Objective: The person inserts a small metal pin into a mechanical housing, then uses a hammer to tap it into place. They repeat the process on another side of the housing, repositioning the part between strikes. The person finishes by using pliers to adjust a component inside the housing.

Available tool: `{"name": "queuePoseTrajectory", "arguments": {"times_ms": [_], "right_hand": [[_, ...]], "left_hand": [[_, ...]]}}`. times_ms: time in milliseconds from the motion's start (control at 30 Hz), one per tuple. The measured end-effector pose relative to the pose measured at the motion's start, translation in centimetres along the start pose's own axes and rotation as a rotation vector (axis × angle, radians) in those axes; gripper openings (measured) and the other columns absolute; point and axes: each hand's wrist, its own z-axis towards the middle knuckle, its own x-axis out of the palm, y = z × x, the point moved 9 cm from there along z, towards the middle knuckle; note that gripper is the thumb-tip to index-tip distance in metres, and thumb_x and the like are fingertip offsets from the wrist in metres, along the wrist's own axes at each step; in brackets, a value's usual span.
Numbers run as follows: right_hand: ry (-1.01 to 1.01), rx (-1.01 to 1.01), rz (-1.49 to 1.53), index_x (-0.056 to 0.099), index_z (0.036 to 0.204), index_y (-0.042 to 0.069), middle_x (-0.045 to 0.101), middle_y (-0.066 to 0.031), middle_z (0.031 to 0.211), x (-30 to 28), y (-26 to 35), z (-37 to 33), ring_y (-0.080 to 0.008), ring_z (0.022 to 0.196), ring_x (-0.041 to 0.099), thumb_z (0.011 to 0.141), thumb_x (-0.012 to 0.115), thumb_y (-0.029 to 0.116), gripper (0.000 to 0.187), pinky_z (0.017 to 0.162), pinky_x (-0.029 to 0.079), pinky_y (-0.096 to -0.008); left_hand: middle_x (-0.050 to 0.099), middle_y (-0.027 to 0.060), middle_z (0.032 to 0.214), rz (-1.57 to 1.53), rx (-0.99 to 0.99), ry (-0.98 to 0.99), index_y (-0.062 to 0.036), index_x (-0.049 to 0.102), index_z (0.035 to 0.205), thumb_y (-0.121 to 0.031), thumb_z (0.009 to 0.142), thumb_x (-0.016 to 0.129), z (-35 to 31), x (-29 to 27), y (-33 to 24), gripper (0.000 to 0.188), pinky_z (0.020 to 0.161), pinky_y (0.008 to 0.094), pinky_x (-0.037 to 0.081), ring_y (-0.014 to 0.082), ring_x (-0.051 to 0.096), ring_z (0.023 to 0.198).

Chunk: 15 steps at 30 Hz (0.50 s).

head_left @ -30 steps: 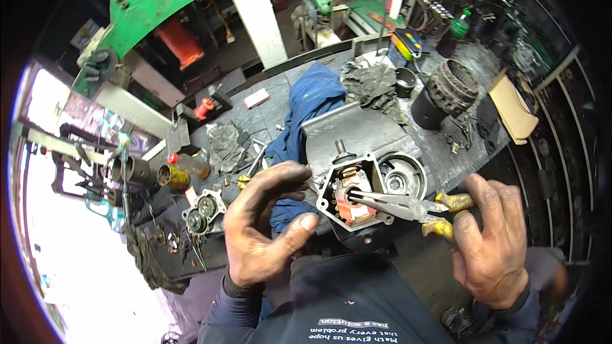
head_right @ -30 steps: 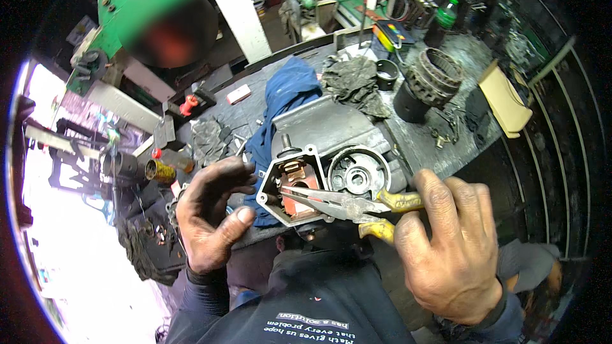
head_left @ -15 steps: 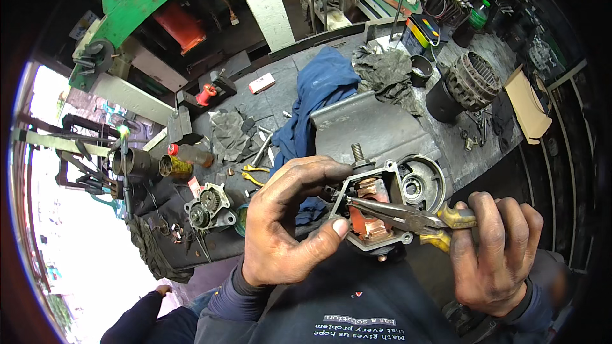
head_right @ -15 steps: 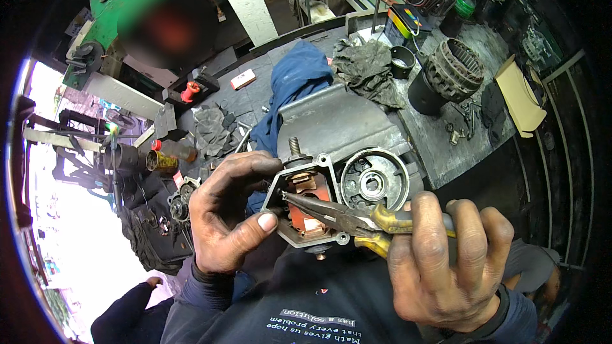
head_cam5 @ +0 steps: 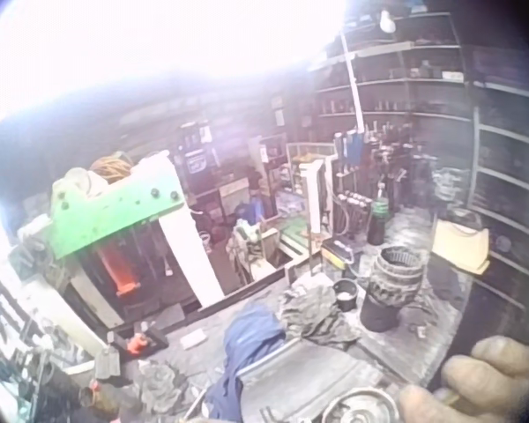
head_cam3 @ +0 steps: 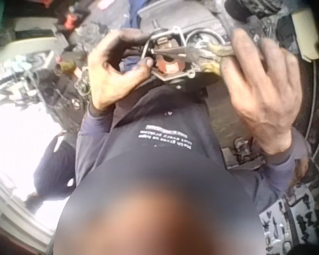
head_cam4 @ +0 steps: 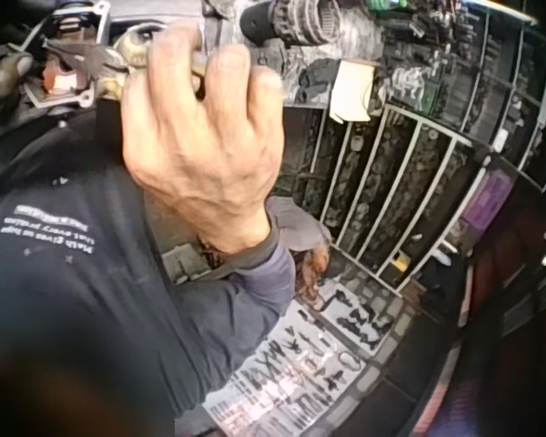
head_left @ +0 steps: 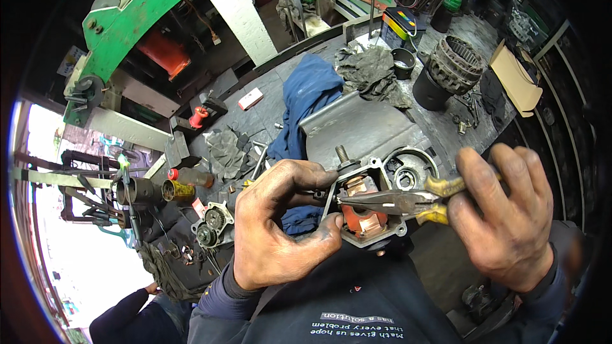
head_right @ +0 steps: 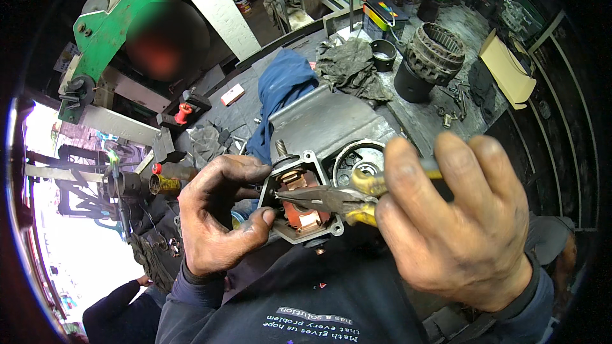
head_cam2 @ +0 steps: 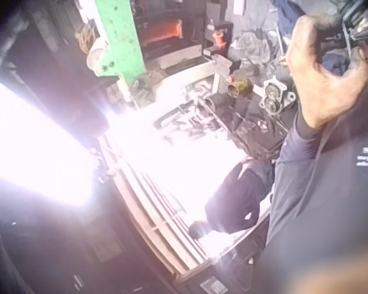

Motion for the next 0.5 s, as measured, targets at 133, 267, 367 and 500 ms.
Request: {"name": "queuePoseTrajectory", "arguments": {"times_ms": [133, 267, 367, 500], "right_hand": [[-0.057, -0.077, -0.027, 0.062, 0.07, 0.002, 0.069, -0.0157, 0.108, -0.3, -0.5, 1.4, -0.0317, 0.094, 0.064, 0.056, 0.067, 0.019, 0.022, 0.079, 0.052, -0.0449], [-0.097, -0.126, -0.039, 0.062, 0.068, 0.002, 0.071, -0.0163, 0.108, -0.3, -0.5, 1.6, -0.0333, 0.094, 0.066, 0.057, 0.067, 0.018, 0.02, 0.081, 0.053, -0.0459], [-0.1, -0.069, -0.029, 0.062, 0.068, 0.0, 0.071, -0.0173, 0.106, -0.2, -0.6, 1.0, -0.0345, 0.093, 0.066, 0.06, 0.068, 0.015, 0.018, 0.081, 0.054, -0.0474], [-0.098, 0.036, -0.011, 0.064, 0.069, -0.002, 0.071, -0.0186, 0.105, -0.4, -0.8, 0.1, -0.036, 0.093, 0.066, 0.062, 0.07, 0.013, 0.018, 0.079, 0.054, -0.0497]], "left_hand": [[0.067, 0.0128, 0.113, 0.129, -0.146, 0.01, 0.0059, 0.064, 0.104, 0.001, 0.074, 0.078, 0.0, 0.4, 0.0, 0.033, 0.092, 0.0313, 0.057, 0.0163, 0.066, 0.105], [0.07, 0.0126, 0.097, 0.249, -0.072, -0.055, 0.0059, 0.066, 0.098, 0.002, 0.074, 0.077, 0.7, 0.6, -0.9, 0.027, 0.082, 0.0297, 0.061, 0.0159, 0.072, 0.09], [0.071, 0.0131, 0.094, 0.312, -0.06, -0.09, 0.0059, 0.067, 0.097, 0.003, 0.074, 0.077, 0.7, 0.5, -1.2, 0.025, 0.078, 0.029, 0.063, 0.0161, 0.074, 0.087], [0.072, 0.0135, 0.103, 0.34, -0.102, -0.117, 0.0066, 0.068, 0.101, 0.004, 0.075, 0.078, 0.1, 0.5, -1.2, 0.028, 0.081, 0.0288, 0.063, 0.0152, 0.073, 0.094]]}}
